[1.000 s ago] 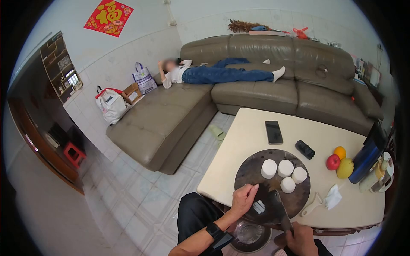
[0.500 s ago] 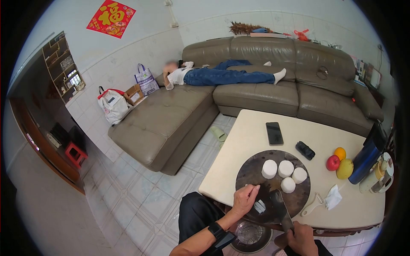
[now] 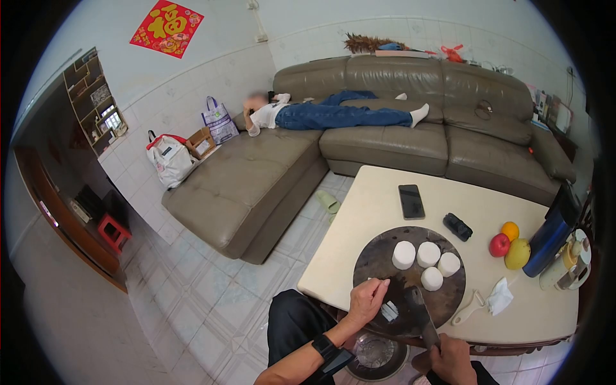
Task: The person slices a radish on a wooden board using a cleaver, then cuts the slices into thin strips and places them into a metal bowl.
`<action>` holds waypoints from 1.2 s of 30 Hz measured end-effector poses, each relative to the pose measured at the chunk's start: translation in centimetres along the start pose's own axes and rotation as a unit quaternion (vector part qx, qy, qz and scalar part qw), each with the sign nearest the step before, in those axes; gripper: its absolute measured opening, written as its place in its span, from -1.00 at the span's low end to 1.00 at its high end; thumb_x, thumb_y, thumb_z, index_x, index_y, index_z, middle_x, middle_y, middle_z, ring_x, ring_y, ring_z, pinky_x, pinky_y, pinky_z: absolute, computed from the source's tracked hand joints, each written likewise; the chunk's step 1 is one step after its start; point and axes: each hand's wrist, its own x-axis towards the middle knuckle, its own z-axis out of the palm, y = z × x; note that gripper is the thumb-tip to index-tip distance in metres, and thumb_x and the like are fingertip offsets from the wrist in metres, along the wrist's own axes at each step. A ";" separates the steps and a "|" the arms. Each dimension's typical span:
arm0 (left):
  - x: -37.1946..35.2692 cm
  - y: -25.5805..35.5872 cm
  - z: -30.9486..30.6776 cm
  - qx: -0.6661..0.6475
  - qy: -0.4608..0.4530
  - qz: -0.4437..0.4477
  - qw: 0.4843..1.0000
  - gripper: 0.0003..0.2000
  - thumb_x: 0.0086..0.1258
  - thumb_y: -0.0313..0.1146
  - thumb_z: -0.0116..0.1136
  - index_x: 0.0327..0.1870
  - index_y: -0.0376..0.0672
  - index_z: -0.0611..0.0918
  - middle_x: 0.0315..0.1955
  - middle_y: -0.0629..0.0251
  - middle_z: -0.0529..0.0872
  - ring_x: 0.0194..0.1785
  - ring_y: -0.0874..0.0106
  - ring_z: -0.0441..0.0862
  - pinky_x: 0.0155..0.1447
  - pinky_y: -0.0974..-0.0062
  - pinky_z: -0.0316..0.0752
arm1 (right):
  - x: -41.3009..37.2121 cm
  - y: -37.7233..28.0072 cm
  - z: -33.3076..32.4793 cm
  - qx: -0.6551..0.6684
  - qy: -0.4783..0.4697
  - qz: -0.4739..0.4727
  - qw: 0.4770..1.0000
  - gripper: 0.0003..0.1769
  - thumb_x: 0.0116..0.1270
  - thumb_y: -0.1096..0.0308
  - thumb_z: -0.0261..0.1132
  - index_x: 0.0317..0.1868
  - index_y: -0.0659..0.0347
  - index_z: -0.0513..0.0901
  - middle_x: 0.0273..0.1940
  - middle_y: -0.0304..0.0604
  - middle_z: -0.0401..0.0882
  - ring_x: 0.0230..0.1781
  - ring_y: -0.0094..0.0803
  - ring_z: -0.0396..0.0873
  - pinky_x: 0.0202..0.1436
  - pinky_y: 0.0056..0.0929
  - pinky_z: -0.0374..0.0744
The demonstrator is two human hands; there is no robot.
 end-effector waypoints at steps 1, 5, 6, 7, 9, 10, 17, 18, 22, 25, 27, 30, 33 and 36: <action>0.1 0.2 -0.1 -0.005 0.001 -0.002 1.000 -0.74 0.41 -0.36 0.22 -0.50 -0.26 0.51 -0.63 0.07 0.51 -0.54 0.11 0.52 -0.45 0.26 0.36 | 0.0 0.0 0.0 0.001 0.000 -0.001 1.000 -0.83 0.37 0.35 0.15 -0.28 0.30 0.54 -0.44 0.23 0.58 -0.39 0.22 0.57 -0.34 0.05 0.49; -0.1 -0.1 0.0 0.000 -0.004 -0.009 1.000 -0.76 0.40 -0.37 0.22 -0.48 -0.26 0.53 -0.62 0.07 0.52 -0.53 0.11 0.53 -0.44 0.26 0.37 | -0.1 -0.4 -0.4 -0.004 -0.012 0.012 1.000 -0.82 0.37 0.34 0.14 -0.29 0.30 0.54 -0.44 0.22 0.58 -0.39 0.21 0.57 -0.34 0.04 0.49; -0.1 0.0 0.0 0.000 -0.005 -0.010 1.000 -0.76 0.40 -0.37 0.22 -0.48 -0.26 0.53 -0.62 0.07 0.52 -0.53 0.11 0.53 -0.44 0.26 0.37 | -0.1 -0.4 -0.4 -0.007 -0.014 0.012 1.000 -0.82 0.37 0.33 0.14 -0.28 0.29 0.54 -0.45 0.22 0.57 -0.39 0.21 0.57 -0.35 0.04 0.49; -0.1 0.1 -0.1 0.000 -0.003 -0.007 1.000 -0.76 0.40 -0.37 0.23 -0.48 -0.26 0.53 -0.62 0.07 0.52 -0.53 0.11 0.53 -0.44 0.26 0.37 | -0.1 -0.4 -0.4 -0.011 -0.017 0.012 1.000 -0.81 0.37 0.32 0.13 -0.28 0.29 0.53 -0.45 0.22 0.57 -0.39 0.21 0.57 -0.35 0.04 0.49; 0.0 0.1 -0.1 -0.001 -0.001 -0.005 1.000 -0.76 0.40 -0.37 0.23 -0.48 -0.25 0.54 -0.62 0.08 0.52 -0.53 0.11 0.53 -0.44 0.26 0.38 | -0.1 -0.3 -0.3 -0.014 -0.014 0.010 1.000 -0.81 0.37 0.32 0.13 -0.29 0.29 0.53 -0.45 0.22 0.57 -0.40 0.21 0.58 -0.35 0.04 0.49; 0.0 0.1 0.0 -0.003 0.002 -0.003 1.000 -0.76 0.40 -0.37 0.23 -0.48 -0.25 0.54 -0.62 0.08 0.52 -0.53 0.11 0.53 -0.44 0.26 0.37 | -0.2 -0.2 -0.2 -0.017 -0.011 0.008 1.000 -0.80 0.38 0.31 0.13 -0.29 0.29 0.53 -0.45 0.22 0.57 -0.40 0.20 0.58 -0.35 0.03 0.49; -0.1 -0.1 0.1 -0.007 0.002 -0.007 1.000 -0.75 0.41 -0.37 0.22 -0.50 -0.25 0.52 -0.63 0.09 0.50 -0.56 0.12 0.50 -0.46 0.27 0.35 | -0.2 -0.3 -0.3 -0.024 -0.020 0.013 0.999 -0.80 0.38 0.30 0.12 -0.30 0.29 0.51 -0.46 0.22 0.57 -0.42 0.18 0.58 -0.37 0.03 0.48; -0.1 -0.1 0.1 -0.007 0.002 -0.006 1.000 -0.75 0.41 -0.37 0.22 -0.50 -0.25 0.52 -0.63 0.09 0.50 -0.56 0.12 0.50 -0.46 0.27 0.35 | -0.2 -0.3 -0.3 -0.023 -0.019 0.012 0.999 -0.80 0.38 0.30 0.12 -0.29 0.29 0.51 -0.47 0.21 0.57 -0.43 0.19 0.57 -0.38 0.03 0.48; -0.1 0.0 0.1 -0.007 0.004 -0.007 1.000 -0.74 0.41 -0.37 0.22 -0.50 -0.26 0.52 -0.64 0.10 0.49 -0.57 0.13 0.49 -0.46 0.27 0.34 | -0.3 -0.2 -0.2 -0.016 -0.006 -0.003 1.000 -0.80 0.39 0.30 0.12 -0.27 0.28 0.50 -0.48 0.19 0.57 -0.44 0.18 0.58 -0.39 0.03 0.48; -0.1 0.0 0.0 -0.009 0.004 -0.010 1.000 -0.74 0.41 -0.37 0.23 -0.50 -0.26 0.52 -0.64 0.10 0.50 -0.57 0.14 0.49 -0.46 0.28 0.34 | -0.3 -0.2 -0.1 -0.024 -0.003 -0.004 1.000 -0.82 0.38 0.30 0.12 -0.25 0.26 0.51 -0.49 0.18 0.57 -0.45 0.16 0.58 -0.41 0.02 0.48; -0.1 0.0 0.0 -0.009 0.004 -0.011 1.000 -0.75 0.41 -0.37 0.23 -0.50 -0.26 0.53 -0.64 0.10 0.50 -0.57 0.14 0.49 -0.46 0.28 0.34 | -0.4 -0.2 -0.1 -0.027 -0.003 -0.004 1.000 -0.82 0.38 0.30 0.12 -0.24 0.26 0.51 -0.50 0.18 0.57 -0.46 0.16 0.58 -0.41 0.02 0.49; -0.1 0.1 0.0 -0.005 0.001 -0.014 1.000 -0.76 0.40 -0.37 0.23 -0.49 -0.26 0.54 -0.63 0.10 0.51 -0.56 0.14 0.50 -0.46 0.28 0.35 | -0.4 0.0 0.1 -0.036 0.009 -0.011 0.999 -0.81 0.38 0.29 0.13 -0.21 0.26 0.51 -0.51 0.17 0.56 -0.47 0.15 0.58 -0.43 0.02 0.49; -0.1 0.1 0.0 -0.007 0.006 -0.009 1.000 -0.77 0.40 -0.38 0.23 -0.48 -0.27 0.55 -0.63 0.10 0.52 -0.55 0.14 0.52 -0.45 0.28 0.36 | -0.2 0.0 0.2 -0.055 0.020 -0.020 0.998 -0.83 0.28 0.34 0.20 -0.26 0.28 0.51 -0.58 0.14 0.54 -0.52 0.14 0.58 -0.43 0.03 0.49; -0.1 0.0 0.0 -0.008 0.008 -0.005 1.000 -0.78 0.39 -0.39 0.24 -0.47 -0.27 0.56 -0.62 0.09 0.52 -0.55 0.13 0.52 -0.45 0.28 0.37 | -0.3 0.0 0.2 -0.055 0.028 -0.026 0.998 -0.83 0.28 0.33 0.21 -0.26 0.28 0.51 -0.58 0.14 0.54 -0.52 0.14 0.58 -0.43 0.03 0.49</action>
